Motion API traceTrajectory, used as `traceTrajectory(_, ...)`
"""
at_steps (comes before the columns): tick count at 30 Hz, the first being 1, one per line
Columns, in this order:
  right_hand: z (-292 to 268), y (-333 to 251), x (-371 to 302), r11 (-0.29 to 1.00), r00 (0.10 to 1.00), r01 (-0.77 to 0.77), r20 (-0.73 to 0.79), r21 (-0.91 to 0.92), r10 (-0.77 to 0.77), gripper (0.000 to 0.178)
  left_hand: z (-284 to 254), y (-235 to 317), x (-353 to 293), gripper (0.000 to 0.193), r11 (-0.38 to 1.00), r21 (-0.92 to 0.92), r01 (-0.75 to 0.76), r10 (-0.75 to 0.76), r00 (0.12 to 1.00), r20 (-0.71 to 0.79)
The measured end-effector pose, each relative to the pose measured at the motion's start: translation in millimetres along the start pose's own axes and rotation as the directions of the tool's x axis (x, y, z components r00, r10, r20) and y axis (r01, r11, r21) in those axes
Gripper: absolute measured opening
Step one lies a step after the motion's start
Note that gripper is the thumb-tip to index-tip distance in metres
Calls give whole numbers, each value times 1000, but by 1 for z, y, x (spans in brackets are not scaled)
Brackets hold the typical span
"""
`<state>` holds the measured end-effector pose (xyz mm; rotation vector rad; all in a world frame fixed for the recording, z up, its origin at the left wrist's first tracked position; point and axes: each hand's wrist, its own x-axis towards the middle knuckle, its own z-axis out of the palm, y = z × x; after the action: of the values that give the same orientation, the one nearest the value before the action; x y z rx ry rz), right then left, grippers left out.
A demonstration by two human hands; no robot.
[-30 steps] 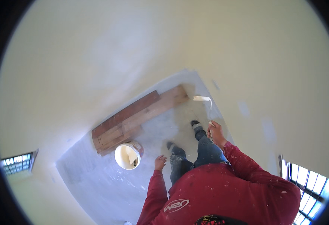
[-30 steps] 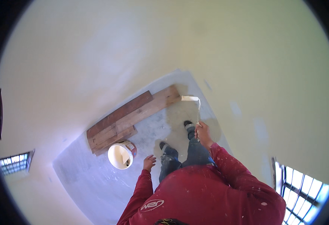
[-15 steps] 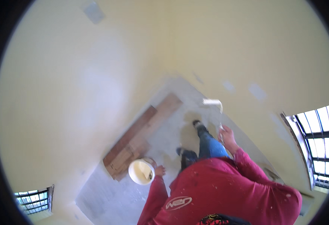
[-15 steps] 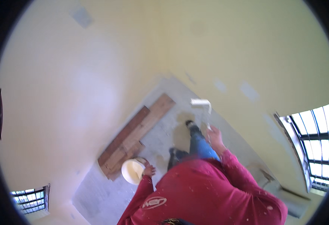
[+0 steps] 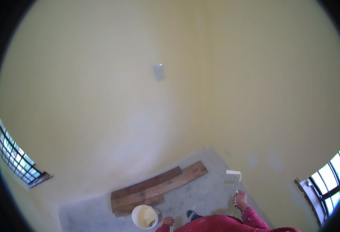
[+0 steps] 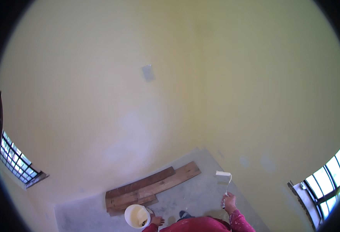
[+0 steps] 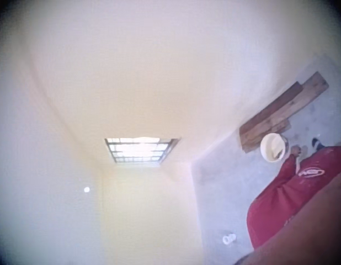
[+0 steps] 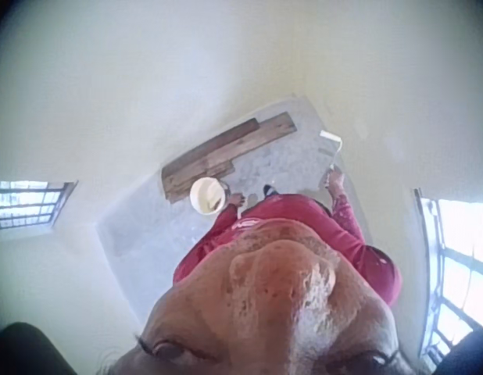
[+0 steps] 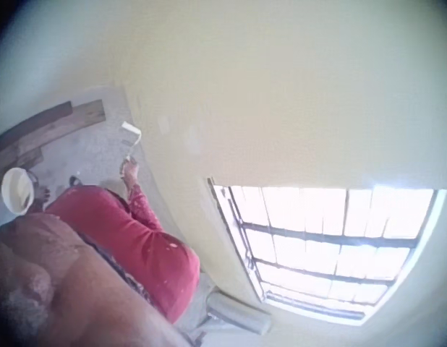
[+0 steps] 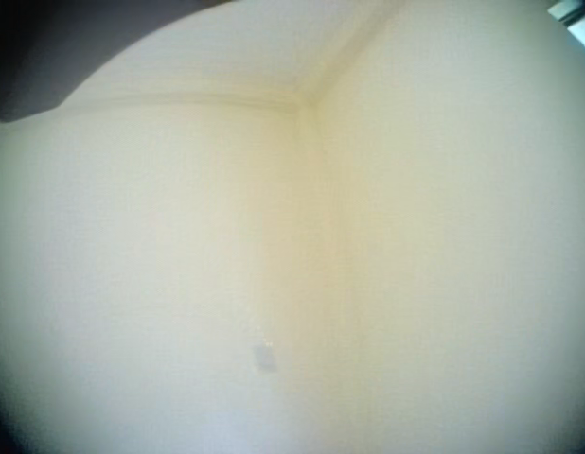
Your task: The person paints a wall with a roller, repeatedly dipping the roller into a paint bucket and applying paint in vertical strokes. The person moves around the room to cover different sections of the wall.
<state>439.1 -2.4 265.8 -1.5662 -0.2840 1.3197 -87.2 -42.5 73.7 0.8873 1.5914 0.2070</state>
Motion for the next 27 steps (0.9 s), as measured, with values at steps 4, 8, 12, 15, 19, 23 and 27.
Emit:
traceTrajectory(4,-5,-6,8,994,987,89,131,58,-95,2,34,-47,-55,21,940,298,-166,150,986,76)
traceTrajectory(8,-7,-3,-13,996,996,54,72,-77,-48,25,75,-87,-102,21,999,41,30,-29,999,-12)
traceTrajectory(12,-21,25,8,983,989,-82,106,-163,100,43,101,-94,-121,21,993,-87,84,-89,995,-54)
traceTrajectory(15,-17,43,1,974,987,-133,66,-183,147,43,111,-101,-130,20,982,-142,121,-131,989,-65)
traceTrajectory(19,5,43,7,984,989,-114,81,-133,126,47,103,-88,-111,20,973,-190,133,-149,986,-69)
traceTrajectory(23,41,19,46,972,988,77,150,-222,-44,45,76,-64,-73,20,971,-212,112,-124,991,-45)
traceTrajectory(27,112,-47,86,898,905,423,109,-118,-412,45,33,-41,-33,20,971,-221,96,-99,995,-4)
